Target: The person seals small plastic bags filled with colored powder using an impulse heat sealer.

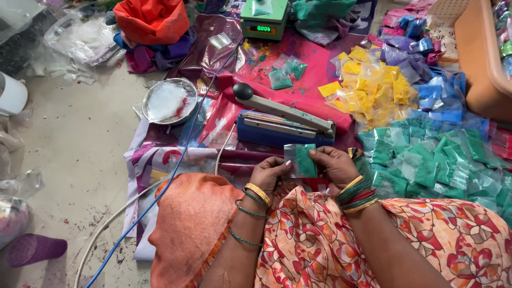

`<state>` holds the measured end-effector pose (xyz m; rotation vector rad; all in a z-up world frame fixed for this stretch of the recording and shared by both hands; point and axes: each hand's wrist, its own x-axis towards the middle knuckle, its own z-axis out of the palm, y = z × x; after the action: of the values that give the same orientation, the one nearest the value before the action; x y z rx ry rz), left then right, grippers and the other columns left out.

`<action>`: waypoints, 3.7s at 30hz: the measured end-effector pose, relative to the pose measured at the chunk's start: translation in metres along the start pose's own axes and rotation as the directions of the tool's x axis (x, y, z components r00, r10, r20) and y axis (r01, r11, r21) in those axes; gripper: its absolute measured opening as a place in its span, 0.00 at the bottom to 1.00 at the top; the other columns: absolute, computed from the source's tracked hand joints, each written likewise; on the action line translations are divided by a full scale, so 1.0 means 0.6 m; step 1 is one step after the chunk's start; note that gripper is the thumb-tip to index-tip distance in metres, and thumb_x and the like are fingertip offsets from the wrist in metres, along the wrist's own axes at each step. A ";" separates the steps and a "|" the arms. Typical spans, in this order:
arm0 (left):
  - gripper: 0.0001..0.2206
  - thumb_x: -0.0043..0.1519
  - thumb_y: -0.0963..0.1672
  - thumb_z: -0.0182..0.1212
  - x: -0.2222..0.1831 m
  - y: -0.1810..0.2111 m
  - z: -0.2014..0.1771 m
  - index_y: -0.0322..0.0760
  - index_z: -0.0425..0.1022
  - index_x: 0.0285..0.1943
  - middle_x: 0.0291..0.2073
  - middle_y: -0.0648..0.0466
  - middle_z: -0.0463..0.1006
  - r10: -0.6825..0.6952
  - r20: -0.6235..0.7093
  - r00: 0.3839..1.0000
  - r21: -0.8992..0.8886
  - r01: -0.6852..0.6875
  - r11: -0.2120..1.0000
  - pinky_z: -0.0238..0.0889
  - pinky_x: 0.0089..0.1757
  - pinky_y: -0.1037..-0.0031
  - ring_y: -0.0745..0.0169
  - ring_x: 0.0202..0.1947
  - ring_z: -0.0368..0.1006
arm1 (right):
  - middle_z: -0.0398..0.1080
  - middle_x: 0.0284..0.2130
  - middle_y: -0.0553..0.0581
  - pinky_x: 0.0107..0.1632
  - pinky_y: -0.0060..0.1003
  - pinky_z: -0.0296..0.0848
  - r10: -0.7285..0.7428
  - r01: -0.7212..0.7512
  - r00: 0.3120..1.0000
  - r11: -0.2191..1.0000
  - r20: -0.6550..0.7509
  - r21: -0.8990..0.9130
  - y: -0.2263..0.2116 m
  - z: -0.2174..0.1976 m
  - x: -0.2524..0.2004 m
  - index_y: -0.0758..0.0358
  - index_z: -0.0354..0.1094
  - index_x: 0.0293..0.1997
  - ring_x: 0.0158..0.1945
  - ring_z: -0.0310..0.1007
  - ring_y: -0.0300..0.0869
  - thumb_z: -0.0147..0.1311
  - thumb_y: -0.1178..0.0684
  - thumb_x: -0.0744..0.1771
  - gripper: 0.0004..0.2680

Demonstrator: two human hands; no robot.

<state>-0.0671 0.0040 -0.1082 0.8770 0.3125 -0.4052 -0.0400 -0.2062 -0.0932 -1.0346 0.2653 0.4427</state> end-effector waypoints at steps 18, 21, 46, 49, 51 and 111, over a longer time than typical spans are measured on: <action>0.03 0.61 0.39 0.66 0.044 -0.045 -0.037 0.36 0.75 0.39 0.28 0.55 0.78 0.007 -0.028 1.000 -0.007 -0.007 1.000 0.67 0.23 0.77 0.68 0.22 0.72 | 0.78 0.36 0.56 0.44 0.39 0.78 -0.149 0.153 0.988 0.955 0.035 -0.255 0.011 -0.009 0.006 0.69 0.73 0.45 0.37 0.78 0.41 0.63 0.62 0.65 0.07; 0.05 0.63 0.38 0.68 0.056 -0.059 -0.054 0.36 0.75 0.40 0.27 0.55 0.77 0.034 0.072 0.997 -0.009 -0.033 0.999 0.64 0.23 0.81 0.71 0.22 0.70 | 0.77 0.30 0.53 0.36 0.39 0.80 -0.004 0.004 1.000 1.000 0.012 -0.009 -0.023 0.023 -0.021 0.63 0.73 0.39 0.31 0.78 0.40 0.61 0.58 0.63 0.05; 0.03 0.62 0.38 0.65 0.016 -0.021 -0.011 0.34 0.74 0.39 0.31 0.53 0.80 0.037 0.047 0.998 -0.020 -0.036 0.999 0.77 0.32 0.68 0.62 0.29 0.78 | 0.76 0.25 0.52 0.32 0.31 0.75 -0.093 0.082 0.992 0.988 -0.081 -0.129 -0.015 -0.009 0.002 0.67 0.73 0.35 0.26 0.75 0.36 0.61 0.61 0.62 0.03; 0.04 0.62 0.39 0.64 0.017 -0.024 -0.015 0.35 0.74 0.39 0.30 0.52 0.79 0.028 0.014 1.000 -0.001 -0.028 1.000 0.77 0.32 0.68 0.62 0.28 0.78 | 0.72 0.24 0.51 0.27 0.28 0.65 -0.201 0.205 0.979 0.939 0.042 -0.277 0.007 -0.039 0.020 0.68 0.75 0.37 0.23 0.67 0.33 0.65 0.60 0.63 0.04; 0.05 0.61 0.40 0.65 0.010 -0.015 -0.004 0.36 0.73 0.41 0.30 0.54 0.78 0.033 -0.045 0.998 0.041 -0.031 0.999 0.76 0.29 0.67 0.65 0.26 0.75 | 0.70 0.23 0.51 0.24 0.26 0.61 -0.217 0.215 0.976 0.924 0.029 -0.317 0.005 -0.037 0.018 0.69 0.75 0.38 0.21 0.64 0.32 0.66 0.59 0.64 0.06; 0.06 0.58 0.39 0.68 0.166 -0.095 -0.083 0.27 0.75 0.36 0.19 0.52 0.74 0.149 -0.346 0.926 -0.040 -0.173 0.984 0.65 0.25 0.75 0.65 0.18 0.70 | 0.68 0.51 0.48 0.56 0.48 0.72 0.106 0.454 0.859 -0.611 0.501 -0.649 -0.260 0.078 0.665 0.51 0.76 0.36 0.59 0.65 0.50 0.62 0.57 0.60 0.06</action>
<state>-0.0108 -0.0103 -0.2192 0.8963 0.5680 -0.0847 0.3857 -0.1421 -0.1162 -2.9374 -1.1722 0.3066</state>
